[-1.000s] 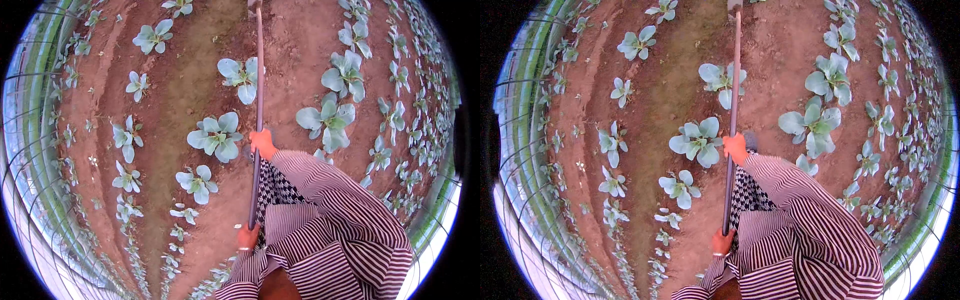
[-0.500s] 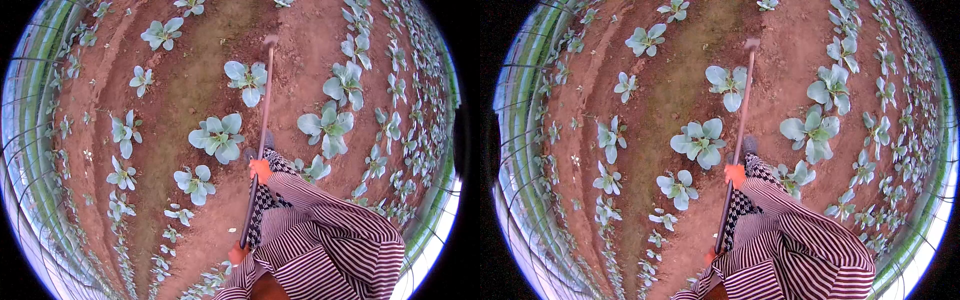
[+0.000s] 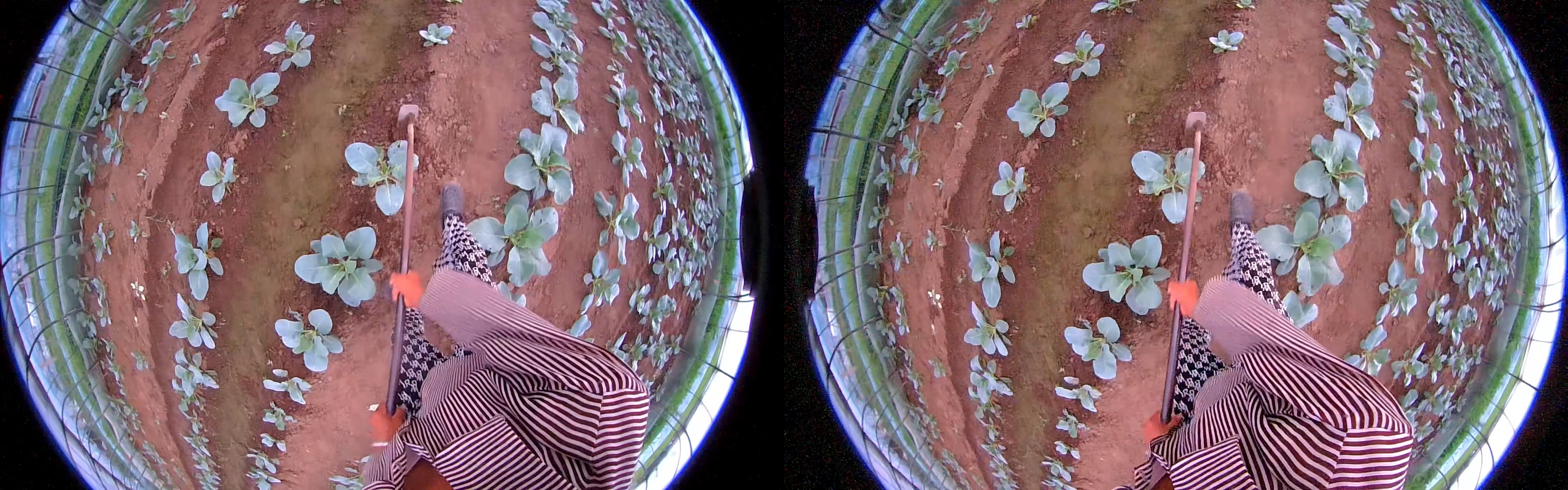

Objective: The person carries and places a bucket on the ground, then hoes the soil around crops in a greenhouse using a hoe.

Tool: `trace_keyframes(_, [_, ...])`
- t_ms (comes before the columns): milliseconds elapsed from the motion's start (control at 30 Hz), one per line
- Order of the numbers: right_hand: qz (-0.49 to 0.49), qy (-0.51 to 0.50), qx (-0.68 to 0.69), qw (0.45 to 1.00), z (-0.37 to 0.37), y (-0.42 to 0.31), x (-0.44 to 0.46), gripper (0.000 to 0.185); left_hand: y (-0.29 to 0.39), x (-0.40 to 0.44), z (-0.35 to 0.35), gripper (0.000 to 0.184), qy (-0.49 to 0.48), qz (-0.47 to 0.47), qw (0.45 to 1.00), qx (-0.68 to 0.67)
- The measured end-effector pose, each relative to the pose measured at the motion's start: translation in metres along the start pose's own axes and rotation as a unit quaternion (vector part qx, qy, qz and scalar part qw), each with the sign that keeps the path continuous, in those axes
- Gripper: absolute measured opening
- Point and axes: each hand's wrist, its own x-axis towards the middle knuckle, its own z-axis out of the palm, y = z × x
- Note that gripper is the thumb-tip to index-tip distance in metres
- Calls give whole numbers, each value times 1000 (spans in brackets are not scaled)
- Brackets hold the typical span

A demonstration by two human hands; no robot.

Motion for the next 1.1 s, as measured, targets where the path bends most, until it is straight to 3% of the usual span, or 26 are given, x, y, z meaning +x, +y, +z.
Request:
trace_keyframes(33, [18, -19, 9, 1000, 4, -3, -13, 19, -8, -9, 0, 38, 25, 13, 999, -41])
trace_keyframes(67, [129, 96, 50, 986, 14, -10, -16, 16, -16, -12, -2, 39, 42, 95, 984, -147])
trace_keyframes(133, [169, 145, 64, 973, 18, -40, -7, 14, -43, 11, 34, 39, 64, 109, 985, -119])
trace_keyframes(167, [146, 133, 66, 978, 16, -59, 5, 15, -19, 15, 33, 37, 75, 33, 992, -97])
trace_keyframes(267, [79, 108, 50, 990, -3, -133, 57, 16, 89, 41, 5, 36, 88, 20, 994, -56])
trace_keyframes(333, [21, 104, 21, 994, -13, -203, 108, 16, 177, 56, -19, 37, 76, 20, 989, -127])
trace_keyframes(367, [-14, 97, -68, 993, -25, -238, 137, 15, 217, 67, -21, 37, 90, 46, 987, -128])
trace_keyframes(433, [-67, 110, -208, 970, -45, -310, 173, 18, 283, 93, -17, 39, 23, 57, 979, -193])
trace_keyframes(467, [-100, 120, -266, 951, -52, -351, 192, 22, 318, 102, -11, 41, 67, 93, 967, -229])
trace_keyframes(533, [-117, 156, -331, 923, -78, -383, 244, 26, 389, 111, -26, 40, -6, 74, 967, -243])
trace_keyframes(600, [-130, 54, -470, 871, -131, -377, 276, 28, 416, 123, -10, 40, -48, 46, 954, -292])
trace_keyframes(633, [-24, 80, -447, 891, -135, -379, 270, 29, 442, 101, -36, 40, -138, -38, 933, -331])
trace_keyframes(667, [81, 110, -422, 896, -138, -382, 264, 29, 442, 94, -37, 40, -109, -21, 958, -265])
trace_keyframes(700, [31, 159, -444, 881, -144, -358, 254, 30, 434, 83, -35, 40, -80, -2, 977, -197])
trace_keyframes(733, [18, 117, -393, 912, -140, -358, 226, 29, 423, 69, -33, 40, -54, 17, 990, -126])
trace_keyframes(767, [2, 78, -341, 937, -136, -362, 199, 31, 409, 56, -36, 41, -56, -9, 988, -140])
trace_keyframes(833, [59, 141, -210, 966, -123, -331, 176, 26, 387, 30, -42, 41, -52, -29, 987, -152])
trace_keyframes(867, [112, 111, -214, 964, -121, -327, 170, 23, 378, 25, -44, 41, -43, -22, 988, -145])
trace_keyframes(933, [80, 114, -74, 988, -111, -324, 165, 23, 388, 18, -59, 40, -38, -32, 993, -112])
trace_keyframes(1033, [43, 57, -47, 996, -108, -350, 192, 28, 406, 38, -47, 38, 31, -23, 989, -141])
trace_keyframes(1100, [-6, 67, -157, 985, -118, -349, 240, 25, 427, 62, -45, 40, 21, -22, 992, -124])
